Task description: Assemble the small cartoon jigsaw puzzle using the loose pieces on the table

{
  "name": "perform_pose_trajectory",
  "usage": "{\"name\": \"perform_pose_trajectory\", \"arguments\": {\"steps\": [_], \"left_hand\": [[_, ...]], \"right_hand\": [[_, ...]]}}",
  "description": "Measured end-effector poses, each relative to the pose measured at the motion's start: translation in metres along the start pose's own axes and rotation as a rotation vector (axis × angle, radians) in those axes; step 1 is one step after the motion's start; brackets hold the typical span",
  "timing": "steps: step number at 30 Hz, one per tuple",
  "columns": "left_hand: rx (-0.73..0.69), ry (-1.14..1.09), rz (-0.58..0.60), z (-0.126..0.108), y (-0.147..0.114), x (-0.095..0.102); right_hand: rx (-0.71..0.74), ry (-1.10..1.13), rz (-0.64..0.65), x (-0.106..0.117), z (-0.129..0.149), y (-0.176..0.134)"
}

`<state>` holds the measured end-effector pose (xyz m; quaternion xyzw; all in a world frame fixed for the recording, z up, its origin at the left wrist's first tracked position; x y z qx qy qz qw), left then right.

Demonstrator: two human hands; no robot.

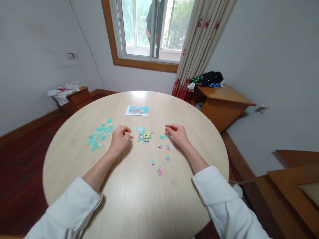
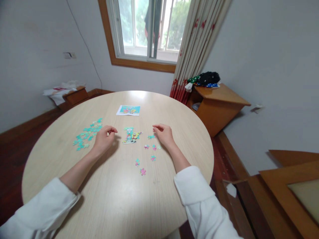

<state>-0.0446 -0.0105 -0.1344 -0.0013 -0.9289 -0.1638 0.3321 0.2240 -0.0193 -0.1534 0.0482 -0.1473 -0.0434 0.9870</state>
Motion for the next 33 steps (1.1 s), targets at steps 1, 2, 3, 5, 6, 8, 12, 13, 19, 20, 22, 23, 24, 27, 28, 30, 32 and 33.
{"name": "perform_pose_trajectory", "arguments": {"steps": [1,2,3,5,6,8,12,13,19,20,22,23,24,27,28,30,32,33], "left_hand": [[-0.001,0.002,0.002,0.001,0.000,0.000],[-0.003,0.004,0.003,0.001,0.000,-0.001],[-0.007,0.006,0.002,0.002,0.000,-0.001],[-0.013,0.006,0.004,0.004,0.001,-0.002],[-0.014,0.005,0.010,0.005,0.001,-0.003],[-0.013,0.004,0.031,0.007,0.000,-0.004],[-0.010,-0.002,0.060,0.009,0.000,-0.006],[-0.011,-0.006,0.061,0.009,0.000,-0.006],[-0.009,-0.028,0.053,0.010,-0.001,-0.006],[-0.011,-0.030,0.055,0.011,-0.001,-0.006],[-0.010,-0.032,0.062,0.011,-0.001,-0.006],[-0.004,-0.030,0.066,0.011,0.000,-0.006],[0.004,-0.027,0.072,0.011,0.000,-0.006],[0.022,-0.021,0.086,0.010,0.000,-0.006],[0.021,-0.020,0.088,0.010,0.000,-0.006],[0.012,-0.020,0.086,0.010,0.000,-0.007],[0.003,-0.021,0.082,0.011,0.000,-0.007],[-0.001,-0.021,0.081,0.012,0.000,-0.007]], "right_hand": [[0.044,-0.106,0.014,-0.003,0.002,-0.002],[0.097,-0.217,0.041,-0.006,0.004,-0.004],[0.150,-0.318,0.086,-0.011,0.006,-0.006],[0.246,-0.499,0.215,-0.021,0.011,-0.011],[0.276,-0.578,0.284,-0.026,0.013,-0.013],[0.305,-0.694,0.392,-0.034,0.016,-0.015],[0.275,-0.773,0.443,-0.036,0.016,-0.016],[0.261,-0.771,0.431,-0.035,0.015,-0.015],[0.206,-0.765,0.314,-0.023,0.011,-0.011],[0.198,-0.764,0.294,-0.022,0.010,-0.009],[0.190,-0.756,0.259,-0.020,0.007,-0.006],[0.191,-0.748,0.244,-0.020,0.005,-0.005],[0.195,-0.738,0.229,-0.019,0.003,-0.003],[0.223,-0.712,0.200,-0.020,0.000,0.000],[0.231,-0.708,0.200,-0.021,0.000,0.000],[0.226,-0.706,0.201,-0.021,-0.001,0.001],[0.200,-0.705,0.194,-0.021,-0.002,0.002],[0.188,-0.708,0.189,-0.021,-0.002,0.003]]}}
Point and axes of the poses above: each hand's wrist, its own y-axis towards the middle knuckle, its own x-axis out of the back of the hand, z = x × y, the point moved 2 cm from there along y, towards the middle knuckle, and after that the axes turned 9 degrees about z, right-handed, at the moved point
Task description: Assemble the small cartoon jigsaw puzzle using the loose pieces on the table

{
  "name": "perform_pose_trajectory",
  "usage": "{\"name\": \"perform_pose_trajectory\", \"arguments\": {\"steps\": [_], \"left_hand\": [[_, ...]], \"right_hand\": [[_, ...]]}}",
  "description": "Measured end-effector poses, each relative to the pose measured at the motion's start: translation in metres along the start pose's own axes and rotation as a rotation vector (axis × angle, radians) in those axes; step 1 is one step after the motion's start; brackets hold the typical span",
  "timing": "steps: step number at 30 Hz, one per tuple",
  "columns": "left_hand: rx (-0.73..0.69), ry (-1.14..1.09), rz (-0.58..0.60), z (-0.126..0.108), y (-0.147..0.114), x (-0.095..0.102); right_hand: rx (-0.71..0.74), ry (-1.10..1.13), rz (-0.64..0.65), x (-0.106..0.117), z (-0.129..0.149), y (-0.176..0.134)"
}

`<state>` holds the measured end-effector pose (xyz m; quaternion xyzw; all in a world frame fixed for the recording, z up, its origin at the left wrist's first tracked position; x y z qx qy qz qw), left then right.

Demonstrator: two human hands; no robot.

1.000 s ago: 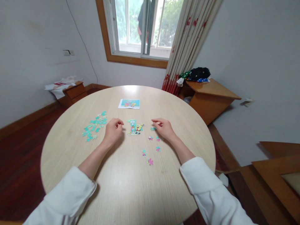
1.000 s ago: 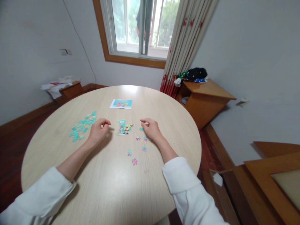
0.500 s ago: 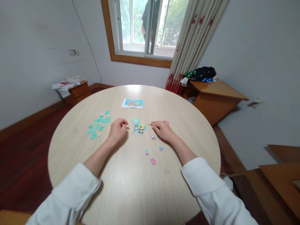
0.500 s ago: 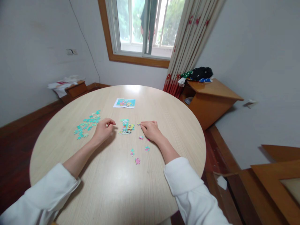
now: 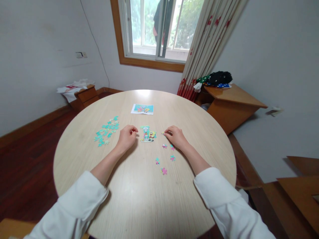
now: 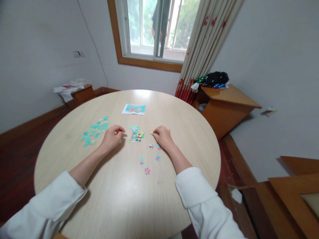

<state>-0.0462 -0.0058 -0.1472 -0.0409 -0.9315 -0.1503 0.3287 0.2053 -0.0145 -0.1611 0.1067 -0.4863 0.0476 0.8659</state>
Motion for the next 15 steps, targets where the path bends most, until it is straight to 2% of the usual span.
{"name": "perform_pose_trajectory", "arguments": {"steps": [7,15], "left_hand": [[-0.002,-0.014,-0.009,-0.0008,-0.0003,0.0011],[-0.009,-0.023,-0.015,-0.0001,0.0002,0.0003]], "right_hand": [[-0.043,-0.015,-0.004,-0.0035,-0.0057,0.0018],[-0.051,0.132,-0.039,-0.0024,-0.0048,-0.0007]]}}
Point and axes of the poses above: each hand's wrist, its own y-axis towards the middle knuckle, its own x-axis out of the back of the hand, z = x × y, the point moved 2 cm from there along y, towards the middle knuckle, and after that the axes turned 9 degrees about z, right-handed, at the moved point
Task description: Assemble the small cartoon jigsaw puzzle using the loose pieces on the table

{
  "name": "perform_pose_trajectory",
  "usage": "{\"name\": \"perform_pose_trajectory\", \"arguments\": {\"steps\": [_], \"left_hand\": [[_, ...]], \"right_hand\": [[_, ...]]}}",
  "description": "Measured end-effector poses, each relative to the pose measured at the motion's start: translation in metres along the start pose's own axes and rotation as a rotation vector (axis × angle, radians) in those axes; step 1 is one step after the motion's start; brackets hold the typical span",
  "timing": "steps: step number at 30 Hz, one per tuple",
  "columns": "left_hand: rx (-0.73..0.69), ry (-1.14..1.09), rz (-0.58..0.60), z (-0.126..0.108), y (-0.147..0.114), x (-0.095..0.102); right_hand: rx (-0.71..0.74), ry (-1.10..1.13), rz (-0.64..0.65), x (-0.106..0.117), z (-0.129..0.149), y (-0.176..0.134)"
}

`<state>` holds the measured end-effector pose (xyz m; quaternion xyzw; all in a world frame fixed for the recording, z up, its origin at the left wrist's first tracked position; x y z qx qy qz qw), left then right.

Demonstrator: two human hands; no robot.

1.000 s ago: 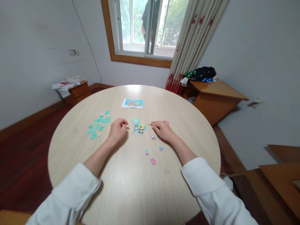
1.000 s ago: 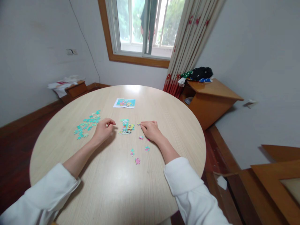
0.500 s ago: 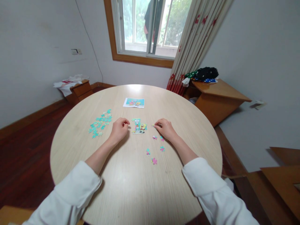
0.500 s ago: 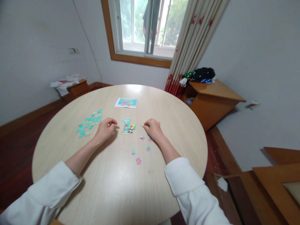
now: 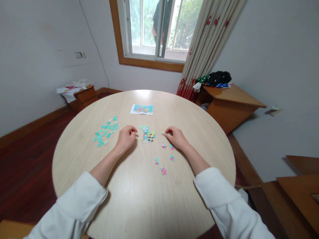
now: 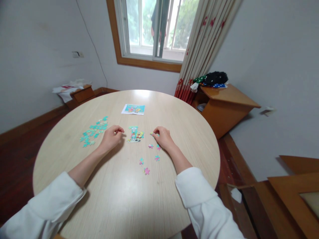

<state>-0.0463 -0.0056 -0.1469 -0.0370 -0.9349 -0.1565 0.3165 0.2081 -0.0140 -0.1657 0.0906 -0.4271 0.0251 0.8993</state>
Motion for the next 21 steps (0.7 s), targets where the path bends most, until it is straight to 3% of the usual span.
{"name": "perform_pose_trajectory", "arguments": {"steps": [15,21], "left_hand": [[0.002,0.001,-0.015,0.004,0.001,-0.001],[0.030,-0.289,0.034,0.002,0.001,-0.008]], "right_hand": [[0.073,0.176,-0.060,0.002,0.007,-0.005],[0.001,0.600,-0.201,0.002,0.022,-0.005]]}}
Point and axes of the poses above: each hand's wrist, its own y-axis towards the middle knuckle, its own x-axis out of the back of the hand, z = x × y, the point moved 2 cm from there along y, towards the middle knuckle, and after that the axes turned 9 degrees about z, right-handed, at the moved point
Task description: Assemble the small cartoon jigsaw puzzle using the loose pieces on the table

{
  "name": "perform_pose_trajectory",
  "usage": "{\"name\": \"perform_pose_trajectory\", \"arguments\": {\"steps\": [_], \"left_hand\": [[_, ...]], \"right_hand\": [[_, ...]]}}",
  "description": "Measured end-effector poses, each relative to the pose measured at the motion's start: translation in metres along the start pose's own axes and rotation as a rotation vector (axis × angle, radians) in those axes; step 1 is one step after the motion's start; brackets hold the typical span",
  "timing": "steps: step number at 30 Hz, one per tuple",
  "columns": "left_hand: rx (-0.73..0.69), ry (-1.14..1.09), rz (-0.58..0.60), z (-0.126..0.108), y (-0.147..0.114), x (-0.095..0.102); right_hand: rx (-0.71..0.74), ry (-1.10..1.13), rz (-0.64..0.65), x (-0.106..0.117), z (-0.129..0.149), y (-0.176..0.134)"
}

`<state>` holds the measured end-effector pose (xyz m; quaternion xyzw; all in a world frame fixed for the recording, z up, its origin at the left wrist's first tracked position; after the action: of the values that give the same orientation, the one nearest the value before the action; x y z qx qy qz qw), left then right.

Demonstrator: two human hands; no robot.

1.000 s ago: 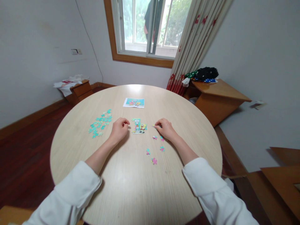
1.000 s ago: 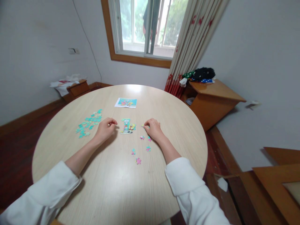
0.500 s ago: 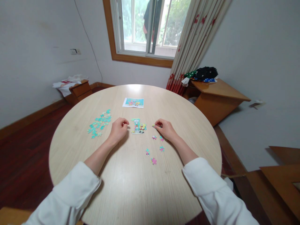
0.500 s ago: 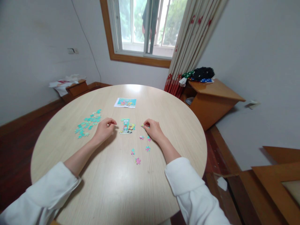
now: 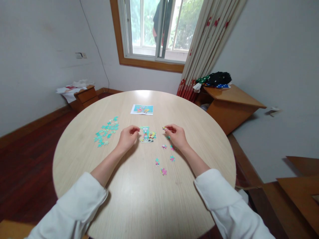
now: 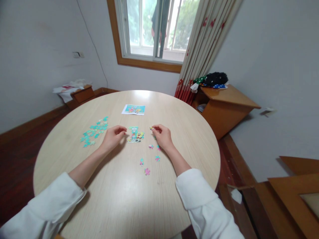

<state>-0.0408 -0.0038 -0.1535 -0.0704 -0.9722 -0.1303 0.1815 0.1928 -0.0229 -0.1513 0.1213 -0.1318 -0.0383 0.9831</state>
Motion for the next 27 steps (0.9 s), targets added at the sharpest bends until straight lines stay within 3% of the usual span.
{"name": "perform_pose_trajectory", "arguments": {"steps": [3,10,17,27], "left_hand": [[-0.019,-0.159,0.073,-0.007,-0.005,-0.010],[-0.147,-0.149,0.178,-0.023,-0.017,-0.017],[-0.247,-0.007,0.211,-0.028,-0.018,-0.015],[-0.240,0.019,0.190,-0.025,-0.018,-0.013]], "right_hand": [[-0.106,0.257,0.034,-0.018,0.009,-0.006],[-0.268,0.573,0.113,-0.057,0.028,-0.028],[-0.314,0.621,0.098,-0.060,0.030,-0.029],[-0.325,0.632,0.152,-0.061,0.019,-0.030]]}}
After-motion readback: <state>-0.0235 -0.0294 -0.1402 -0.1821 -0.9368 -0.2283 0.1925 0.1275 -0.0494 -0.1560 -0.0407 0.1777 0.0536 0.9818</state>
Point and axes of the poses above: each hand's wrist, its own y-axis towards the middle knuckle, its own x-axis out of the back of the hand, z = x × y, the point moved 2 cm from there along y, towards the middle knuckle, and after that the axes turned 9 degrees about z, right-handed, at the moved point
